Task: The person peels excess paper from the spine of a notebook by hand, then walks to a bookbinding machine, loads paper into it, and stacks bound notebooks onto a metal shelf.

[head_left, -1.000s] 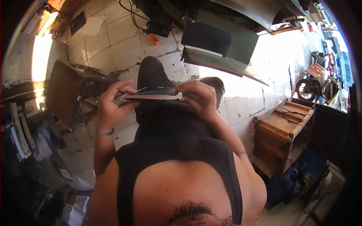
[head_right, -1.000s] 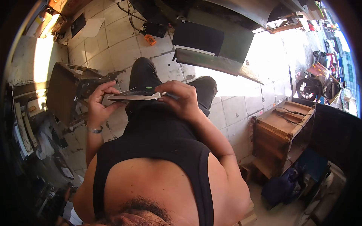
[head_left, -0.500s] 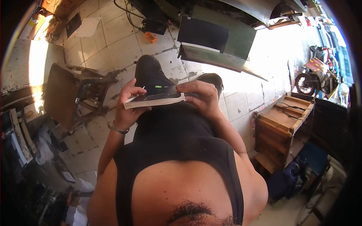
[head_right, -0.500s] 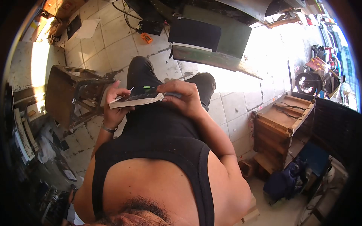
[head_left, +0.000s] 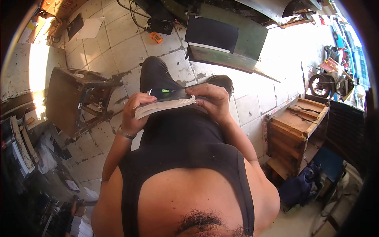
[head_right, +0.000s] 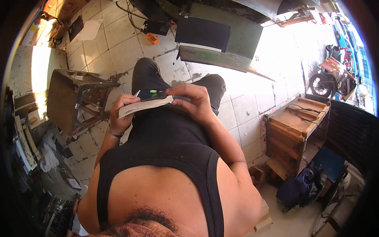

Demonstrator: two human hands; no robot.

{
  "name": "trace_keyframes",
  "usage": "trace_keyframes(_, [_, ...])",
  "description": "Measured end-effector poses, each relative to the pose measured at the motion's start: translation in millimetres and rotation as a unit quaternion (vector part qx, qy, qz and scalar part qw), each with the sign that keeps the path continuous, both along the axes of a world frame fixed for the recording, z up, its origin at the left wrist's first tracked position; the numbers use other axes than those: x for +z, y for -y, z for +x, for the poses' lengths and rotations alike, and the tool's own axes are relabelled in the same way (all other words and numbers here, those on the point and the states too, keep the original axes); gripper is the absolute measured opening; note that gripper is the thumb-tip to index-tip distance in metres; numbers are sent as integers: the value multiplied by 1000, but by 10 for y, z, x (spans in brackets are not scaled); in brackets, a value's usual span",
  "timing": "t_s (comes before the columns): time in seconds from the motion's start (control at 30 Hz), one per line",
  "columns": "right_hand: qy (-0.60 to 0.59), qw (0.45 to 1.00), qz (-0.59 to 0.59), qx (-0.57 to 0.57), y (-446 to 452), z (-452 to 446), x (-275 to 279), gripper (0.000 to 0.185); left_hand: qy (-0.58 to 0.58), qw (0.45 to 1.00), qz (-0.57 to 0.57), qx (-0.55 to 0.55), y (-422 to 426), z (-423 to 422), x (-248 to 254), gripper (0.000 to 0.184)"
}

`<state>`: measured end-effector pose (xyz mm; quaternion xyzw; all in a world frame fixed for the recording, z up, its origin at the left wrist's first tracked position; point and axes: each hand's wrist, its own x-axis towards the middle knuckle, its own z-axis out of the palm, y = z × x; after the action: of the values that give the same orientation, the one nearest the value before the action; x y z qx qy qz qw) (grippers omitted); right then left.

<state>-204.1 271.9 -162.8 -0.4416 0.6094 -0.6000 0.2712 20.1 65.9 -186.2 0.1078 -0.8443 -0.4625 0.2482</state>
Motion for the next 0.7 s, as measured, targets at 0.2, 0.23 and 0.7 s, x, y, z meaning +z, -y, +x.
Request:
trace_keyframes(0.2, [25, 1000, -1, 4, 3, -6, -44, 28, 2, 1000, -14, -21, 28, 47, -86, 18])
trace_keyframes(0.23, [28, 1000, 1, 7, 3, -10, -45, 28, 0, 1000, -15, -23, 29, 50, -90, 18])
trace_keyframes(0.7, [-70, 998, -2, -1, 142, 46, 18, 28, -12, 1000, 12, -12, 63, 77, -112, 18])
